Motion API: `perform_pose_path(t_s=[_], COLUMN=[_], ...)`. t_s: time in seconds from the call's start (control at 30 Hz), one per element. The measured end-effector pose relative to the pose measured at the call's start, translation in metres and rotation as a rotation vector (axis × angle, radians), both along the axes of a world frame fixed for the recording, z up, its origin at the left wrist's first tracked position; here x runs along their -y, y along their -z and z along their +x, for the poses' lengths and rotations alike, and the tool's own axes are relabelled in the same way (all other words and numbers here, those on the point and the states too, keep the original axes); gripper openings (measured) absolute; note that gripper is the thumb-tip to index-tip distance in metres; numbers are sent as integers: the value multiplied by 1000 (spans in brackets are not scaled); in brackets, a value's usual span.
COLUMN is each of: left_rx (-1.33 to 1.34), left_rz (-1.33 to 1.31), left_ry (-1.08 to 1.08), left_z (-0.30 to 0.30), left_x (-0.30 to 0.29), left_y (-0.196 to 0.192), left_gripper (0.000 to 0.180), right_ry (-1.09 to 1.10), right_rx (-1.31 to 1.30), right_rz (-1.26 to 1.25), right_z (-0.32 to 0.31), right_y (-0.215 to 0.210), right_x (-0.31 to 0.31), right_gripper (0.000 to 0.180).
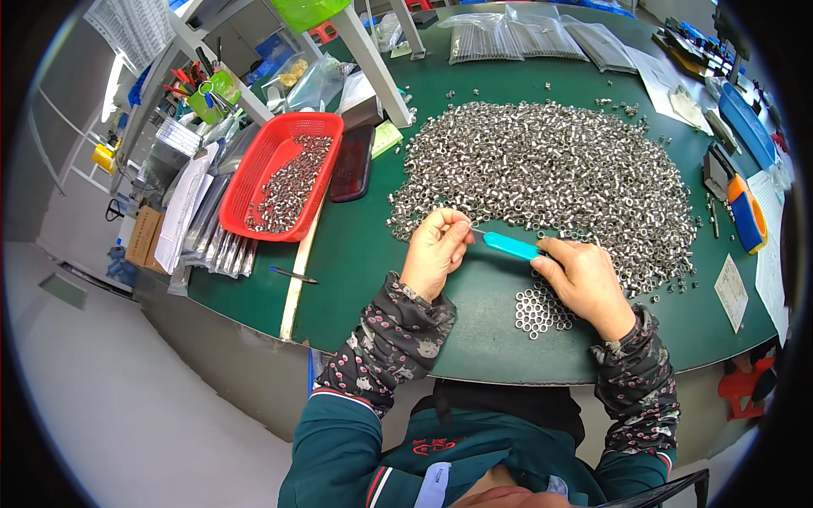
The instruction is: Picking and sorting or assembling small metal rings/components at a manufacturing workbench.
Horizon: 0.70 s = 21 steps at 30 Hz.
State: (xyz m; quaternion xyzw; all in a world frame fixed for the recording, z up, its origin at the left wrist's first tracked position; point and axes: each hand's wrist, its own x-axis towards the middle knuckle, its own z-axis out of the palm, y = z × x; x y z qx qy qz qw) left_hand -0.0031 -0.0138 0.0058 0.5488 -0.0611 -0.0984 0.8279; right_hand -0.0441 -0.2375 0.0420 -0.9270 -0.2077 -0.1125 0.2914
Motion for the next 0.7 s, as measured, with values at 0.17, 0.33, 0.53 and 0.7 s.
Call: perform_pose_path(t_s=[0.17, 0.33, 0.53, 0.7], left_rx=[48, 92, 74, -1], left_rz=[-5, 5, -49, -117], left_ry=[-41, -105, -120, -137], left_z=[-2, -3, -3, -4], left_x=[2, 5, 4, 6], left_y=[0, 1, 2, 1], left_gripper=[8, 7, 6, 7], right_ry=[-14, 73, 133, 130], right_rx=[-105, 38, 211, 309], right_rz=[6, -9, -59, -57], right_z=[-1, -6, -12, -13], right_y=[-3, -1, 1, 3], right_x=[0, -6, -14, -17], right_gripper=[24, 23, 23, 24])
